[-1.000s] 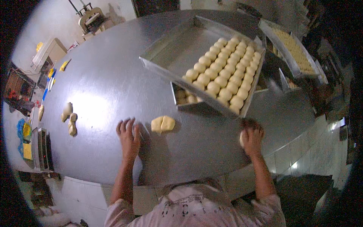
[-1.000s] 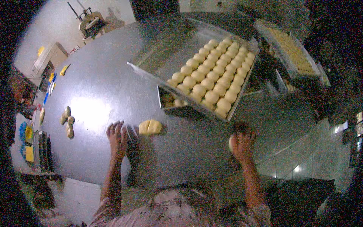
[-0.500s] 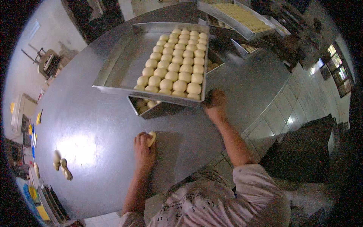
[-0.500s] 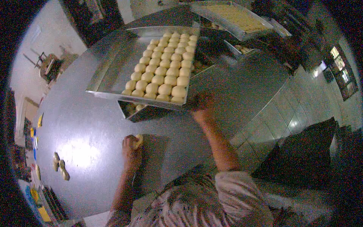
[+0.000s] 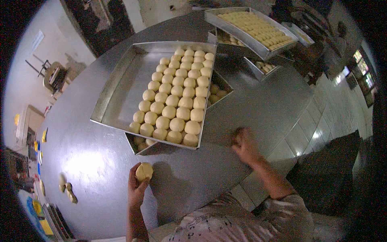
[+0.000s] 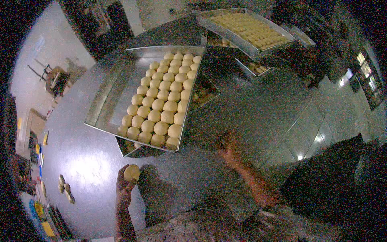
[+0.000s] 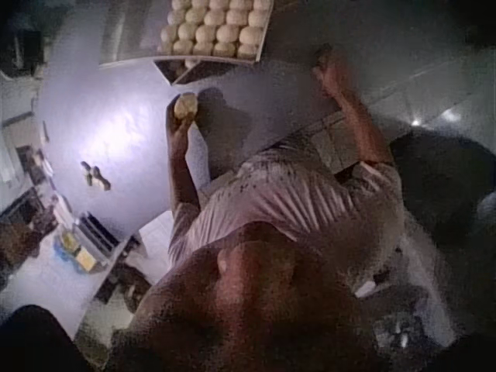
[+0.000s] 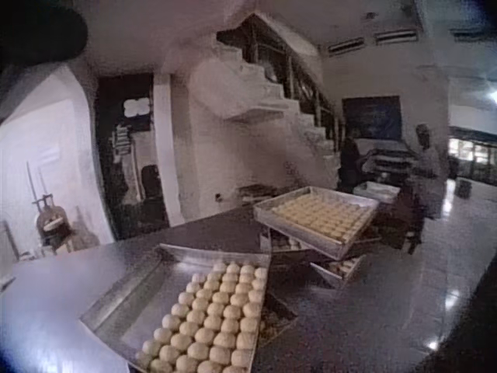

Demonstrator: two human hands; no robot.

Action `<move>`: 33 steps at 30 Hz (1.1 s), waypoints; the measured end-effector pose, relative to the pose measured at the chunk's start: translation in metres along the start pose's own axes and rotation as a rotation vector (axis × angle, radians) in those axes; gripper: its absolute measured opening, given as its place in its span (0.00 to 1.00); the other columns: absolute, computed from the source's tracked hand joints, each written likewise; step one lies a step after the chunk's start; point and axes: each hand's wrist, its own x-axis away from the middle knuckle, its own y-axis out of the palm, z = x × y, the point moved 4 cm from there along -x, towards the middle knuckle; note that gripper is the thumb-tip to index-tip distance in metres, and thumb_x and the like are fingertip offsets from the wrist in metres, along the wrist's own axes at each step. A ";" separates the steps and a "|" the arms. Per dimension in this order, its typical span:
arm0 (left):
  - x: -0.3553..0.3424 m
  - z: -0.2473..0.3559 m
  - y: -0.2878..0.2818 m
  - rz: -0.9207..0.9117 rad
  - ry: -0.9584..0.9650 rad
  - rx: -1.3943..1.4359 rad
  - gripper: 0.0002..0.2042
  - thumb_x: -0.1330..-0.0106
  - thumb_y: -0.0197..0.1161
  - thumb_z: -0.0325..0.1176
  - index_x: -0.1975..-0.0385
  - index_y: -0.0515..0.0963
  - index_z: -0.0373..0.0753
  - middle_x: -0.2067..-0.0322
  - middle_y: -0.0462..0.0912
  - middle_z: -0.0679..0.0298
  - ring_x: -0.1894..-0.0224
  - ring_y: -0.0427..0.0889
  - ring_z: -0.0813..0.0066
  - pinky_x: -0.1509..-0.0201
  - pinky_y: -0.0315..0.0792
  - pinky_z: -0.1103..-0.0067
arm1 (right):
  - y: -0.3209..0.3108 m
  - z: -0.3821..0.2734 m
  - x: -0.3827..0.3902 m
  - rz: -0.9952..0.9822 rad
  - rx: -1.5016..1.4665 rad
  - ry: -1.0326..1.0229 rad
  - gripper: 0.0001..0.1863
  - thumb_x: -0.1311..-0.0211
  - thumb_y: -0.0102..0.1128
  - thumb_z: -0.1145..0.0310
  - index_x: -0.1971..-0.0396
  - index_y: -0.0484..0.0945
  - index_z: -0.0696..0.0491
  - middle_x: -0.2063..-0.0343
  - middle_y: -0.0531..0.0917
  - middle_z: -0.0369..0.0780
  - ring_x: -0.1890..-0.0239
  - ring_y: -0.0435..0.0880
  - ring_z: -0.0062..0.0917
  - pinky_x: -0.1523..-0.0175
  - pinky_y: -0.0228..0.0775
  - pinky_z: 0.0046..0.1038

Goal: The person places pieces of dough onto metal trays by hand, arranging them in neat rows, then stacks and carries the loaded trays across the room.

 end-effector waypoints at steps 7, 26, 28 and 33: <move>-0.011 -0.028 0.002 0.182 0.086 -0.224 0.18 0.45 0.60 0.26 0.54 0.66 0.35 0.61 0.71 0.59 0.55 0.72 0.68 0.49 0.66 0.76 | -0.010 -0.005 -0.012 -0.050 0.236 -0.070 0.17 0.50 0.57 0.65 0.60 0.71 0.58 0.57 0.72 0.47 0.53 0.70 0.41 0.48 0.62 0.38; 0.005 -0.033 0.018 0.439 0.349 -0.753 0.22 0.49 0.60 0.24 0.51 0.67 0.40 0.56 0.68 0.48 0.56 0.70 0.51 0.52 0.67 0.65 | 0.010 -0.081 -0.411 0.307 -0.303 -0.044 0.13 0.43 0.53 0.64 0.61 0.75 0.56 0.63 0.79 0.44 0.59 0.78 0.29 0.54 0.68 0.28; 0.002 -0.017 0.025 0.463 0.309 -0.816 0.22 0.50 0.60 0.24 0.51 0.68 0.41 0.55 0.68 0.48 0.55 0.70 0.51 0.52 0.67 0.65 | 0.000 -0.094 -0.397 0.149 -0.330 -0.106 0.13 0.42 0.52 0.65 0.61 0.75 0.56 0.63 0.79 0.43 0.60 0.78 0.26 0.54 0.68 0.26; 0.014 -0.024 0.017 0.423 0.282 -0.731 0.20 0.49 0.60 0.23 0.54 0.71 0.41 0.54 0.70 0.49 0.55 0.71 0.51 0.52 0.68 0.67 | -0.075 -0.190 -0.236 -0.150 -0.666 -0.412 0.12 0.43 0.53 0.68 0.59 0.74 0.55 0.64 0.79 0.39 0.60 0.77 0.23 0.52 0.68 0.26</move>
